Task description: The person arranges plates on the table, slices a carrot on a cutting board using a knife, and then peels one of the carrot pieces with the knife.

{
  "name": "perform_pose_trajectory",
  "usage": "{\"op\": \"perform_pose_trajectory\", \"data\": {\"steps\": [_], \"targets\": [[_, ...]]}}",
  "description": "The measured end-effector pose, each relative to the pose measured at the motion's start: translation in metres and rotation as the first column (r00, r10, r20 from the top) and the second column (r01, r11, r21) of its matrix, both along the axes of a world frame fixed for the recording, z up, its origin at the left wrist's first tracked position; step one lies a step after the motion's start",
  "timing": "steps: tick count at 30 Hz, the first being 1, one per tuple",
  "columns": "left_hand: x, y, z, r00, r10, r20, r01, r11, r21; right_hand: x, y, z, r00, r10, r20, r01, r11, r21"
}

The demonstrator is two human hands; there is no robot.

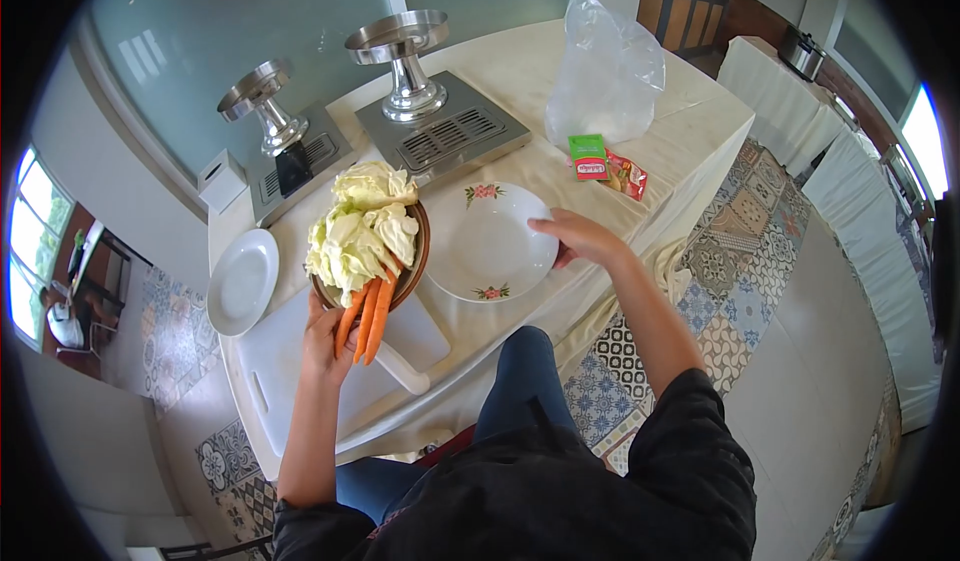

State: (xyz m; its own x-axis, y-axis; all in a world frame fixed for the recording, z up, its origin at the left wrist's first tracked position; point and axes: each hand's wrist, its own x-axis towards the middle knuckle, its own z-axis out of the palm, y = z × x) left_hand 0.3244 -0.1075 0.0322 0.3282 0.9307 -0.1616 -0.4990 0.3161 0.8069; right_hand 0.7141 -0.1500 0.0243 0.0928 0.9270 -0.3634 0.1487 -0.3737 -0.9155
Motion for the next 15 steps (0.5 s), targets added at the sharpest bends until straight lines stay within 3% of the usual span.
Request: {"op": "perform_pose_trajectory", "data": {"steps": [3, 6, 15], "targets": [[0.009, 0.009, -0.005, 0.999, -0.035, -0.011, 0.035, 0.999, -0.020, 0.006, 0.002, -0.038, 0.991, -0.055, -0.123, 0.075, 0.984, 0.160], [0.020, 0.014, -0.009, 0.998, -0.054, -0.025, 0.052, 0.997, -0.050, 0.019, -0.002, -0.046, 0.965, -0.204, -0.162, 0.230, 0.959, 0.166], [0.056, 0.031, -0.031, 0.985, -0.154, -0.080, 0.141, 0.980, -0.141, 0.089, -0.045, -0.030, 0.932, -0.339, -0.129, 0.359, 0.915, 0.186]]}}
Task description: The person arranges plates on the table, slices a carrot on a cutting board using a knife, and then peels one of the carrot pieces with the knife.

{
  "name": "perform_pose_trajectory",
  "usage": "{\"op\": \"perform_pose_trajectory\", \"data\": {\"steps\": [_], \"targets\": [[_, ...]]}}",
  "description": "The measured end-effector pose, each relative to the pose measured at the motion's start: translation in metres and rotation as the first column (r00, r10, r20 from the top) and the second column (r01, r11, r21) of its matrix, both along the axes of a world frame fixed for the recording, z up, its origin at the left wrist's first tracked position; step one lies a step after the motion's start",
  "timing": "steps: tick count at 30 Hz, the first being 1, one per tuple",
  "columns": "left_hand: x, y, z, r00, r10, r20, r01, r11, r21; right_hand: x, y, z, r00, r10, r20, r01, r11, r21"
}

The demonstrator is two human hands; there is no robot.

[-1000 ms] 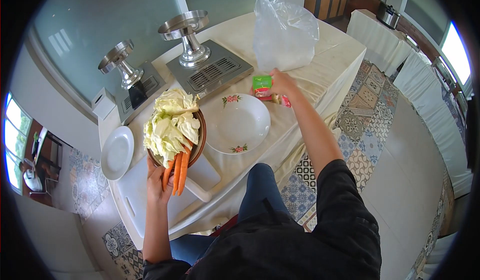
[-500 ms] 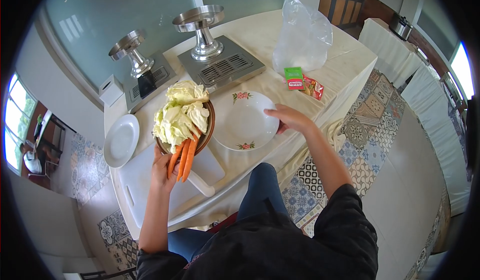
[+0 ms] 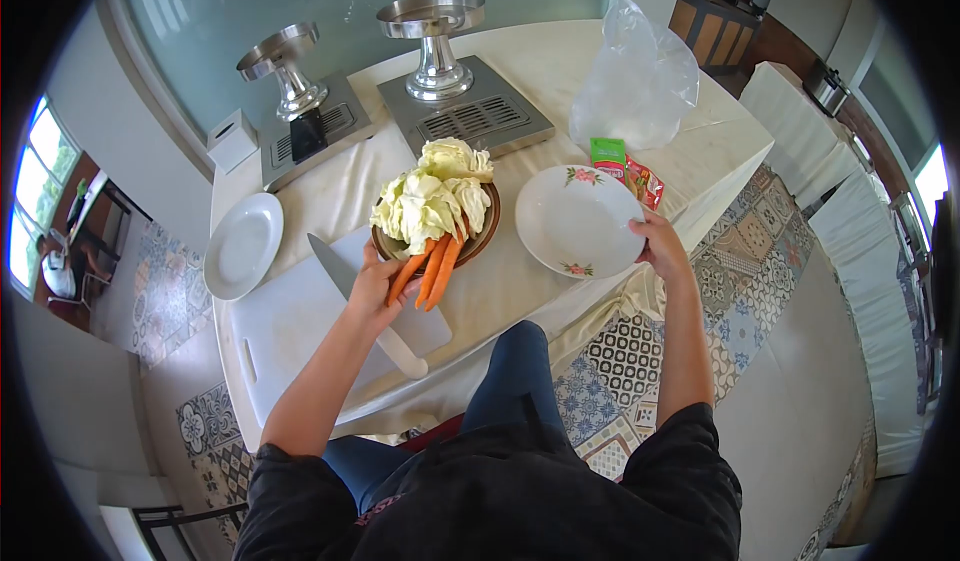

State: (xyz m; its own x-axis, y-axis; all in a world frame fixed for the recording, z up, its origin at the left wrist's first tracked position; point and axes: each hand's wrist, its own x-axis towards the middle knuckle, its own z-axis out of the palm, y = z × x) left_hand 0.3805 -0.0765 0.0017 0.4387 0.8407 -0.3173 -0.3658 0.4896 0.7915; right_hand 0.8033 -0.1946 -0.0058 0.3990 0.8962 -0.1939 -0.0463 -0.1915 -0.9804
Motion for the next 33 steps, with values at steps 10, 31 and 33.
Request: {"op": "perform_pose_trajectory", "data": {"steps": [10, 31, 33], "targets": [[0.069, -0.006, 0.012, 0.997, -0.049, -0.067, 0.050, 0.999, 0.014, 0.031, -0.085, 0.016, 0.913, -0.314, -0.260, 0.372, 0.903, 0.215], [0.166, -0.023, -0.002, 0.931, -0.332, 0.150, 0.318, 0.942, 0.108, -0.080, -0.057, 0.079, 0.936, -0.034, -0.351, 0.179, 0.903, 0.391], [0.131, -0.034, 0.028, 0.896, -0.385, 0.220, 0.335, 0.913, 0.232, -0.109, -0.043, 0.080, 0.925, 0.029, -0.378, 0.141, 0.900, 0.413]]}}
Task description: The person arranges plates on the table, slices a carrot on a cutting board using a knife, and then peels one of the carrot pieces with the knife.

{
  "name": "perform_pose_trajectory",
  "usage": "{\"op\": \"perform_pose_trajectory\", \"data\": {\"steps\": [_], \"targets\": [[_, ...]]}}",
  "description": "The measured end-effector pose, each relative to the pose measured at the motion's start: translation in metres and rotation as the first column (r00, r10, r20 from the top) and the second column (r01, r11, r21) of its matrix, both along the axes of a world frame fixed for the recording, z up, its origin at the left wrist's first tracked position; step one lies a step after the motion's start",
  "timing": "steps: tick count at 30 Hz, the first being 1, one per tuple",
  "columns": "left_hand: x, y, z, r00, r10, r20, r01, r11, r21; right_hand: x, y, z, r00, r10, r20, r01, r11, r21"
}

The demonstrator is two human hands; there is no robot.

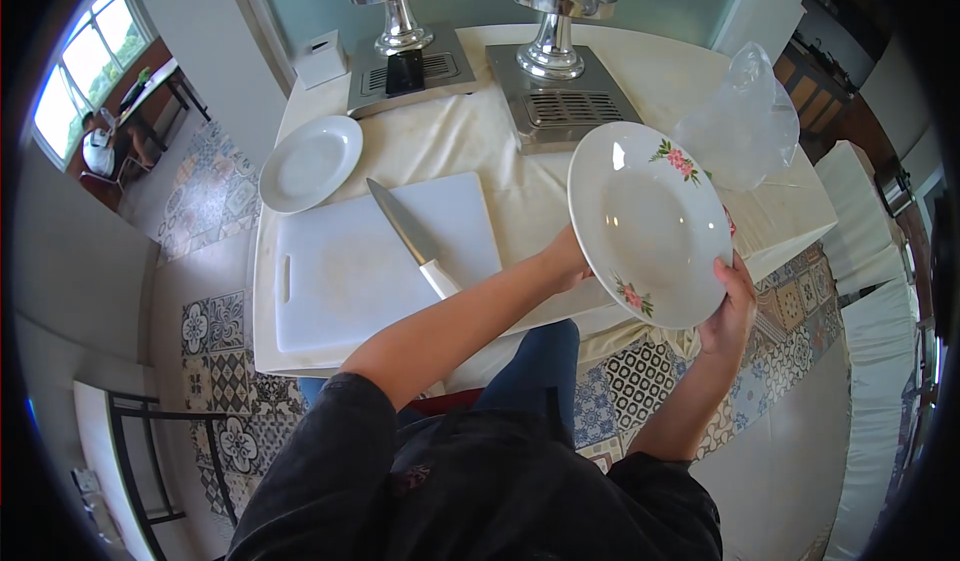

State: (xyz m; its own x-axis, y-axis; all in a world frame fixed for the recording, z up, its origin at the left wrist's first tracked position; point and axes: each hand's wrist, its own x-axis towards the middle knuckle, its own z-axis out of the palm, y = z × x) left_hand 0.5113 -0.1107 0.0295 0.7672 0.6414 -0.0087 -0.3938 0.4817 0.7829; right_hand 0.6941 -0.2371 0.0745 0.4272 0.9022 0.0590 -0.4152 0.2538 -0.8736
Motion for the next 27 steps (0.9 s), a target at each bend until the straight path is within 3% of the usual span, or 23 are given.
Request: {"op": "perform_pose_trajectory", "data": {"steps": [2, 4, 6, 8, 12, 15, 18, 19, 22, 26, 27], "targets": [[-0.035, -0.009, 0.020, 0.995, 0.092, -0.038, -0.086, 0.988, 0.126, -0.033, 0.012, 0.005, 0.999, 0.038, -0.022, -0.037, 0.998, 0.043], [-0.072, -0.017, 0.027, 0.949, 0.274, -0.154, -0.277, 0.961, 0.002, -0.060, 0.021, -0.001, 0.998, 0.042, -0.050, -0.042, 0.999, -0.003], [-0.115, -0.024, 0.037, 0.827, 0.484, -0.288, -0.506, 0.863, -0.004, -0.085, 0.030, -0.009, 0.995, 0.078, -0.054, -0.080, 0.996, -0.033], [-0.153, -0.020, 0.014, 0.680, 0.689, -0.251, -0.649, 0.725, 0.230, -0.109, 0.039, -0.017, 0.988, 0.150, -0.048, -0.153, 0.986, -0.068], [-0.204, -0.020, 0.011, 0.517, 0.771, -0.373, -0.723, 0.626, 0.291, -0.149, 0.048, -0.042, 0.987, 0.142, -0.082, -0.154, 0.971, -0.180], [-0.232, -0.020, -0.002, 0.429, 0.801, -0.418, -0.698, 0.587, 0.409, -0.165, 0.046, -0.054, 0.984, 0.144, -0.104, -0.165, 0.958, -0.234], [-0.251, -0.026, -0.007, 0.215, 0.909, -0.357, -0.435, 0.416, 0.798, -0.164, 0.046, -0.067, 0.992, 0.093, -0.080, -0.111, 0.957, -0.268], [-0.251, -0.033, 0.006, 0.179, 0.878, -0.443, -0.392, 0.477, 0.787, -0.164, 0.046, -0.069, 0.994, 0.080, -0.070, -0.097, 0.956, -0.276], [-0.292, -0.045, -0.005, -0.098, 0.990, -0.097, 0.022, 0.099, 0.995, -0.163, 0.051, -0.071, 0.997, 0.063, -0.034, -0.071, 0.953, -0.295], [-0.372, -0.083, -0.027, -0.540, 0.800, -0.261, -0.005, 0.307, 0.952, -0.166, 0.072, -0.061, 0.994, 0.104, 0.024, -0.093, 0.955, -0.283], [-0.382, -0.090, -0.030, -0.560, 0.775, -0.294, -0.032, 0.334, 0.942, -0.169, 0.081, -0.057, 0.991, 0.126, 0.038, -0.110, 0.955, -0.277]]}}
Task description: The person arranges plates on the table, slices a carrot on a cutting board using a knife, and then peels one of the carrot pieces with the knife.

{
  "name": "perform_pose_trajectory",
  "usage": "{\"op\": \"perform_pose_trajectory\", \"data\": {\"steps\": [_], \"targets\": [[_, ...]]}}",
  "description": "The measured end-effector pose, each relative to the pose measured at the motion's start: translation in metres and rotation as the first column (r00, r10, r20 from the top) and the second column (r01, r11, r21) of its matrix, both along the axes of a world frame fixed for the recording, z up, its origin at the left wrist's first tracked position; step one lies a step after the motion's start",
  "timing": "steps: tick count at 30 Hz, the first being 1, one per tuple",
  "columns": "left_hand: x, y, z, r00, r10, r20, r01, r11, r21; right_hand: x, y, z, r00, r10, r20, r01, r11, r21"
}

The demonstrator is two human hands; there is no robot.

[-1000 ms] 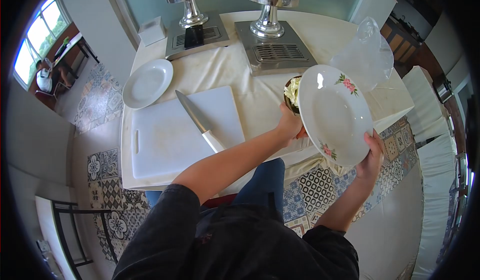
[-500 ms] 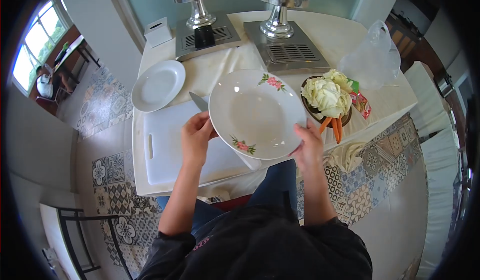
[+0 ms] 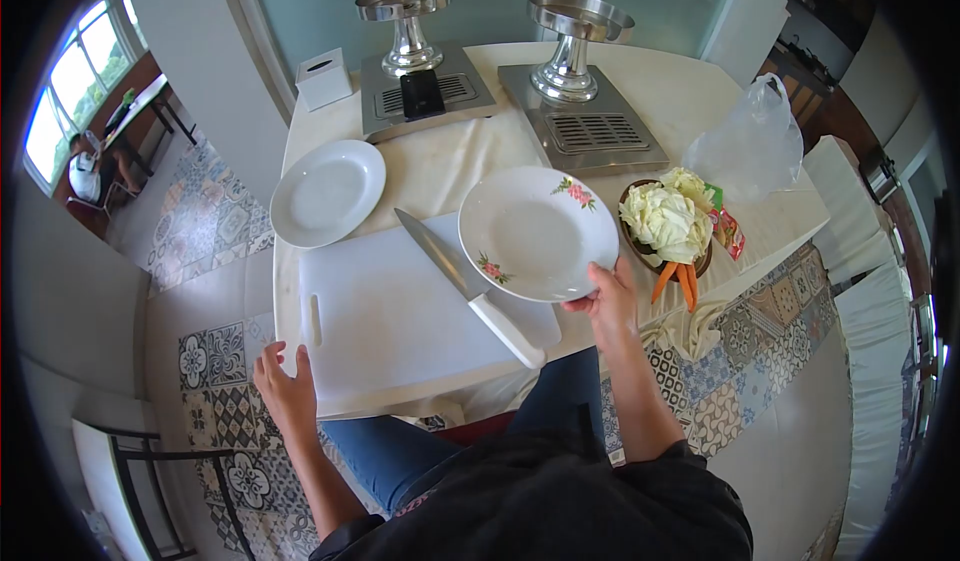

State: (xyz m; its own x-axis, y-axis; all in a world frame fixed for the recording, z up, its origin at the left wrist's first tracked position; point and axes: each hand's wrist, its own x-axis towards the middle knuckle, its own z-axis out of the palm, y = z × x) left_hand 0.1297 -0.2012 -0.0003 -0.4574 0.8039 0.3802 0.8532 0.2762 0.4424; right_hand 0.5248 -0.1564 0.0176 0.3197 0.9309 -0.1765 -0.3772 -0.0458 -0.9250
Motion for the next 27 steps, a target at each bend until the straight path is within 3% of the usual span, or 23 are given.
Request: {"op": "perform_pose_trajectory", "data": {"steps": [4, 7, 14, 19, 22, 24, 26, 27], "targets": [[-0.006, -0.019, -0.012, 0.980, -0.071, 0.186, 0.078, 0.997, -0.029, -0.019, 0.070, -0.007, 0.990, 0.139, 0.037, -0.140, 0.990, 0.027], [0.000, -0.026, -0.016, 0.978, -0.088, 0.187, 0.094, 0.995, -0.023, -0.044, 0.116, -0.015, 0.985, 0.124, 0.119, -0.125, 0.992, 0.000], [0.000, -0.032, -0.016, 0.974, -0.160, 0.159, 0.159, 0.987, 0.021, -0.067, 0.165, -0.034, 0.990, 0.068, 0.121, -0.069, 0.998, 0.007], [-0.003, -0.026, -0.009, 0.977, -0.186, 0.104, 0.175, 0.978, 0.109, -0.042, 0.162, -0.032, 0.925, 0.368, -0.097, -0.362, 0.929, 0.080], [-0.003, -0.021, -0.007, 0.970, -0.233, 0.068, 0.221, 0.964, 0.147, -0.024, 0.104, 0.013, 0.961, 0.258, 0.098, -0.243, 0.960, -0.139], [0.000, -0.018, -0.006, 0.964, -0.260, 0.061, 0.247, 0.955, 0.163, 0.013, 0.061, 0.028, 0.901, 0.214, 0.377, -0.268, 0.959, 0.096], [0.001, -0.014, -0.006, 0.957, -0.283, 0.057, 0.272, 0.950, 0.154, 0.061, 0.017, 0.050, 0.824, 0.036, 0.566, -0.194, 0.955, 0.223], [0.001, -0.013, -0.006, 0.955, -0.292, 0.053, 0.282, 0.948, 0.147, 0.085, -0.002, 0.055, 0.775, -0.125, 0.620, -0.036, 0.970, 0.240]]}}
